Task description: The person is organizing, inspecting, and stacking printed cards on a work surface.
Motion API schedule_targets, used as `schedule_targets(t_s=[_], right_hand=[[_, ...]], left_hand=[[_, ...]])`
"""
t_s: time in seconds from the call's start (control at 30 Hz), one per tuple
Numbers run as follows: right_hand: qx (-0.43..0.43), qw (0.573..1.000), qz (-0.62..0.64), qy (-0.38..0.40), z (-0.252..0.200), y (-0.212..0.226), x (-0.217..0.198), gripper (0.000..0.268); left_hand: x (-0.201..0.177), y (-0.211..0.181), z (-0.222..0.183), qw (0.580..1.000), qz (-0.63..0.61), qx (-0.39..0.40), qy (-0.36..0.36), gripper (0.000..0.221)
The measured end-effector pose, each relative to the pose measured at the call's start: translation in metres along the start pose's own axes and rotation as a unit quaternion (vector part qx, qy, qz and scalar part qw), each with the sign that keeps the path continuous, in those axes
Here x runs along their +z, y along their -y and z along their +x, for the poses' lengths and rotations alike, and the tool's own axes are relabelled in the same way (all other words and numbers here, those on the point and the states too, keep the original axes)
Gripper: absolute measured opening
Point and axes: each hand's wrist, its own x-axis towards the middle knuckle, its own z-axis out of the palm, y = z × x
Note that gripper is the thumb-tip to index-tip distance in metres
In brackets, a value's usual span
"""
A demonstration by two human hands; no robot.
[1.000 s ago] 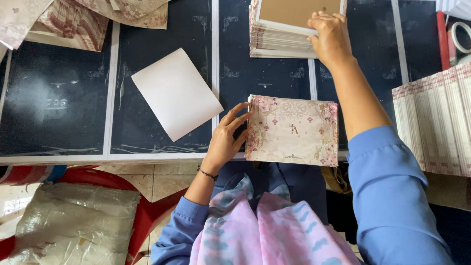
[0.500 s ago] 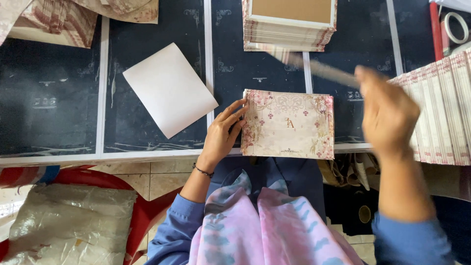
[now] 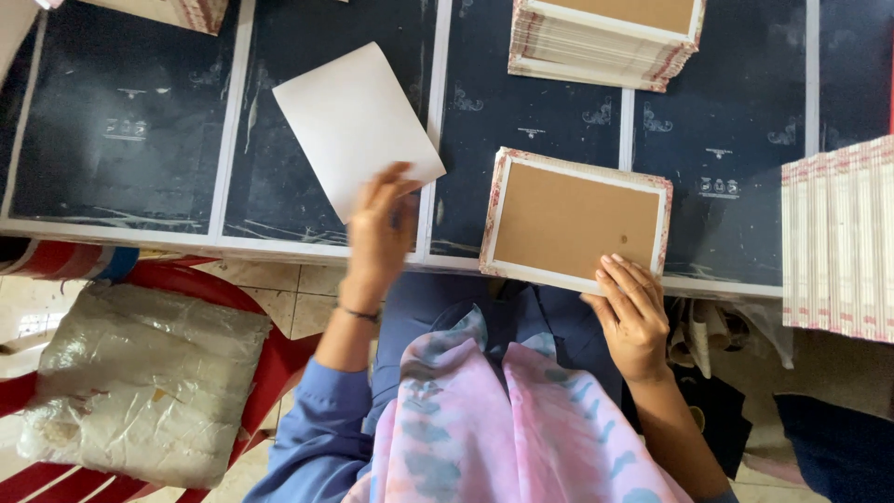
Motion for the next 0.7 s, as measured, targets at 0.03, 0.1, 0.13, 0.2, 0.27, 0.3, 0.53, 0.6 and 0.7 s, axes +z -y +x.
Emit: schedule_targets(t_s=[0.03,0.1,0.13,0.2,0.27,0.3,0.53,0.6,0.7], right_hand=[[0.005,1.0,0.008,0.007,0.0,-0.002,0.001,0.033],[0.012,1.0,0.019,0.017,-0.002,0.0,0.001,0.041],[0.016,1.0,0.015,0.01,-0.002,0.0,0.001,0.037],[0.021,1.0,0.011,0.002,-0.002,-0.001,0.002,0.032],[0.027,1.0,0.012,0.0,-0.002,-0.003,0.002,0.032],[0.027,1.0,0.012,-0.001,-0.002,-0.003,0.003,0.032],[0.079,0.997,0.02,0.013,-0.004,-0.001,-0.003,0.036],[0.107,0.994,0.029,0.017,0.005,0.002,-0.011,0.033],[0.123,0.99,0.051,0.043,0.036,0.012,-0.029,0.023]], left_hand=[[-0.02,0.015,0.0,0.996,0.078,0.011,-0.035,0.029],[-0.058,0.039,-0.004,0.985,0.158,0.019,-0.066,0.029],[-0.075,0.049,-0.002,0.975,0.217,0.021,-0.049,0.03],[-0.096,0.059,0.001,0.961,0.275,0.025,-0.032,0.031],[-0.104,0.06,0.003,0.954,0.295,0.034,0.048,0.039],[-0.104,0.07,0.002,0.953,0.296,0.035,0.048,0.039],[-0.102,0.091,0.028,0.968,0.213,0.111,0.07,0.028],[-0.107,0.066,0.051,0.973,0.183,0.133,0.052,0.025],[-0.119,0.006,0.085,0.984,0.111,0.137,-0.017,0.025]])
